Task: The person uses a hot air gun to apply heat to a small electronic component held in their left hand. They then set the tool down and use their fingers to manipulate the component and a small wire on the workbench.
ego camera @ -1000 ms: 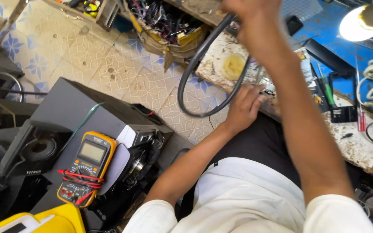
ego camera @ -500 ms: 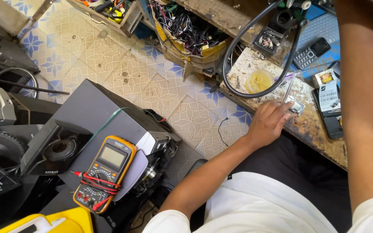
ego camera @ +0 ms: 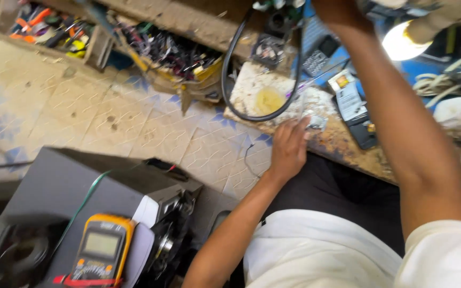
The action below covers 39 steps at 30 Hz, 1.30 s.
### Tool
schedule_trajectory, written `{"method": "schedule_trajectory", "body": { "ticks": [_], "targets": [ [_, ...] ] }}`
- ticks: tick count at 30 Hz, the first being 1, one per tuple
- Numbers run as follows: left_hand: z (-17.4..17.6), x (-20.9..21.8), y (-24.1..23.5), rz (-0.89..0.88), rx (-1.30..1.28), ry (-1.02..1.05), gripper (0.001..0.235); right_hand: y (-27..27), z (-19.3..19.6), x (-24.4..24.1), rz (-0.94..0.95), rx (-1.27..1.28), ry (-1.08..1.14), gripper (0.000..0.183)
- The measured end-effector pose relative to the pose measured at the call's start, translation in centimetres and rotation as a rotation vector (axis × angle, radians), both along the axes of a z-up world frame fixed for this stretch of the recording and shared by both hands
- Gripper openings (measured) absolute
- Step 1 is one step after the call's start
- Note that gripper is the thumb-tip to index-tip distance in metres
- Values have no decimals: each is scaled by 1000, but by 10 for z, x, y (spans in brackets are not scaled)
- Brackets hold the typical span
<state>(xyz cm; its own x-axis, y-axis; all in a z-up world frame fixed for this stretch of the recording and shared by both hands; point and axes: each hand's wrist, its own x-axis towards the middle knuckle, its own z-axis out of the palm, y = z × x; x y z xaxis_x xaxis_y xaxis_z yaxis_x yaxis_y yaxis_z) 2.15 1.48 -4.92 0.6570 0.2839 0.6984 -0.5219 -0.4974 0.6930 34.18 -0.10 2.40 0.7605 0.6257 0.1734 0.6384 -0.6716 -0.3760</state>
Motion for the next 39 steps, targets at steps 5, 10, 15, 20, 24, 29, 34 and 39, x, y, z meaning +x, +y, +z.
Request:
{"method": "schedule_trajectory", "body": {
  "ticks": [5, 10, 15, 20, 24, 29, 34, 39],
  "targets": [
    [-5, -3, 0, -48, 88, 168, 45, -88, 23, -75, 270, 58, -209, 83],
    [6, -4, -1, -32, 91, 175, 43, -172, 25, -117, -94, -26, 53, 53],
    [5, -3, -7, 4, 16, 201, 48, -242, -6, -129, -226, -165, -27, 19],
    [-1, -3, -8, 49, 93, 265, 52, -234, -10, -157, -152, -151, -2, 21],
    [-4, -1, -9, 65, 128, 270, 51, -218, -10, -174, -167, -165, 22, 28],
    [3, 1, -8, 107, 178, 242, 46, -221, -26, -173, -173, -217, -132, 17],
    [5, -1, -8, 111, 206, 244, 48, -221, -13, -191, -197, -125, -129, 15],
    [6, -3, -8, 75, 144, 226, 43, -200, 12, -243, -225, 314, 124, 11]
  ]
}}
